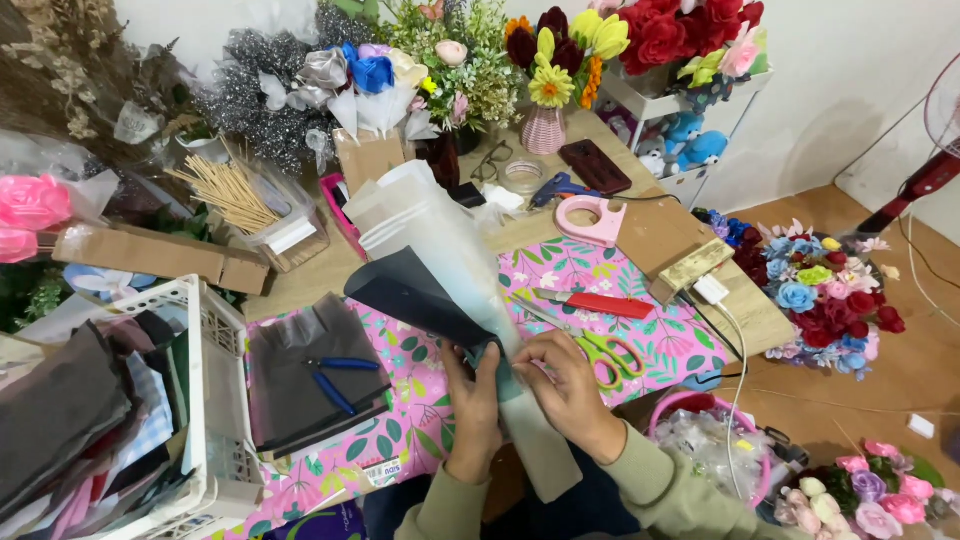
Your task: The person wraps a bouquet of artificial flowers using multiple layers of colored paper. They use scissors to cut the paper and a utility knife to trim the edges, then secure the layers with a rubber band.
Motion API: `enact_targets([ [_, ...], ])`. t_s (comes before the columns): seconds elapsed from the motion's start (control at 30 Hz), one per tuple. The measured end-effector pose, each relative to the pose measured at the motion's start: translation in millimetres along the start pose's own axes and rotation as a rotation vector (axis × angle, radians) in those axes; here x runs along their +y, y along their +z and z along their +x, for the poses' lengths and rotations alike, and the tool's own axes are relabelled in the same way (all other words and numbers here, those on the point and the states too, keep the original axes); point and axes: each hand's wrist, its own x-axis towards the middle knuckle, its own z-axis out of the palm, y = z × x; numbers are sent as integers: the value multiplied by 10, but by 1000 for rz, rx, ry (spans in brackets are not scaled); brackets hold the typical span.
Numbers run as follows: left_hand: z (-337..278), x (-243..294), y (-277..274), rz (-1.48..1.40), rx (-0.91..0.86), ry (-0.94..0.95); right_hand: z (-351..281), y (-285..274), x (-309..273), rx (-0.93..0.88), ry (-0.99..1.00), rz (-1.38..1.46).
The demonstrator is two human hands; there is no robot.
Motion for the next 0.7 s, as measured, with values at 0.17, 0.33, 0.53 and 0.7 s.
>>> enact_targets([
  [0.17,52,-32,-37,10,55,-5,-97,-16,69,-28,-141,-37],
  [0.33,26,-64,-45,89,19,1,-118,-107,22,-53,-267,-72],
  [0.53,41,10,43,74,1,-45,-236,-210,71,-71,-307,-95],
  [0.7,117,108,170,71,22,-120,-356,-291,142,-86,-331,-90],
])
